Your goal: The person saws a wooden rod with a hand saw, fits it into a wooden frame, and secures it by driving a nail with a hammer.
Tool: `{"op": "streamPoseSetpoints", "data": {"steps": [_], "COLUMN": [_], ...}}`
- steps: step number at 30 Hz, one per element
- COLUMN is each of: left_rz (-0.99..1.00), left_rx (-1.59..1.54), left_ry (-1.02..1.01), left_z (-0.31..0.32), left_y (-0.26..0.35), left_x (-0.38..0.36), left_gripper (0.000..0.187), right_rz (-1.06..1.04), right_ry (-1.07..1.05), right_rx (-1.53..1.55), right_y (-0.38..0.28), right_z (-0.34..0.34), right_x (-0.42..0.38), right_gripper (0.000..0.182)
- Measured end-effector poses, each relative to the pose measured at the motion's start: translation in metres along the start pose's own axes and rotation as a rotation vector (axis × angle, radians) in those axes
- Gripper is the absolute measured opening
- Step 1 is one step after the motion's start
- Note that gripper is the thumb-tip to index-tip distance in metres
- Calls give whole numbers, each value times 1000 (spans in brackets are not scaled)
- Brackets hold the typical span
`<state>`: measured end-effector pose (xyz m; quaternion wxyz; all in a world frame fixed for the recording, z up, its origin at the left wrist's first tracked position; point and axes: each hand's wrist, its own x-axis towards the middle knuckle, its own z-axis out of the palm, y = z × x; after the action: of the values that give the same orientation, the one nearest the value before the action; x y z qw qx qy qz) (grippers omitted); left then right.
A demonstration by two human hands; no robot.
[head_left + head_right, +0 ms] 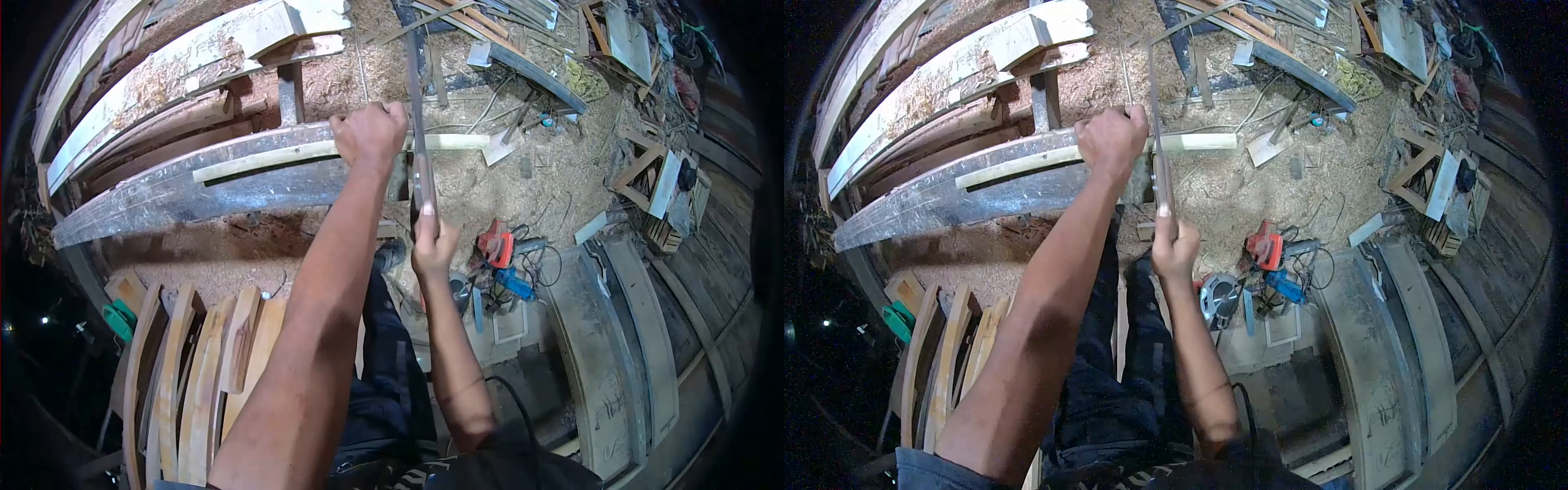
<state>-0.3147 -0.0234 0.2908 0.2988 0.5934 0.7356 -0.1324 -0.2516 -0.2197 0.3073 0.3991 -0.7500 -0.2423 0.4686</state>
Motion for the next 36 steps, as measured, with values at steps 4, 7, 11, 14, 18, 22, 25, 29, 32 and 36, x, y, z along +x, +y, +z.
{"op": "streamPoseSetpoints", "data": {"steps": [4,7,11,14,18,22,25,29,32,36], "left_rz": [4,23,36,187,110,126,120,69,25,-4], "left_rx": [-12,56,39,48,57,101,39,-5,1,34], "left_ry": [33,36,127,138,-6,90,199,207,100,105], "left_z": [3,4,8,5,-2,4,10,5,-1,5], "left_y": [-3,-3,-5,-8,-5,-6,-7,-3,2,0], "left_x": [5,5,4,5,7,8,1,4,7,4], "left_gripper": [54,53,50,47,43,44,45,47,49,50], "right_rz": [54,-136,-16,179,129,39,71,65,119,94], "right_ry": [16,26,-40,7,75,95,71,41,27,23], "right_rx": [-129,-252,109,317,258,202,164,120,112,84], "right_y": [10,8,1,-3,2,-1,0,-8,-2,-18], "right_z": [-34,-29,-7,15,22,22,11,9,5,8], "right_x": [-86,-51,-10,-39,-36,-31,-20,-11,-10,-20], "right_gripper": [49,53,51,49,52,50,49,49,50,48]}}
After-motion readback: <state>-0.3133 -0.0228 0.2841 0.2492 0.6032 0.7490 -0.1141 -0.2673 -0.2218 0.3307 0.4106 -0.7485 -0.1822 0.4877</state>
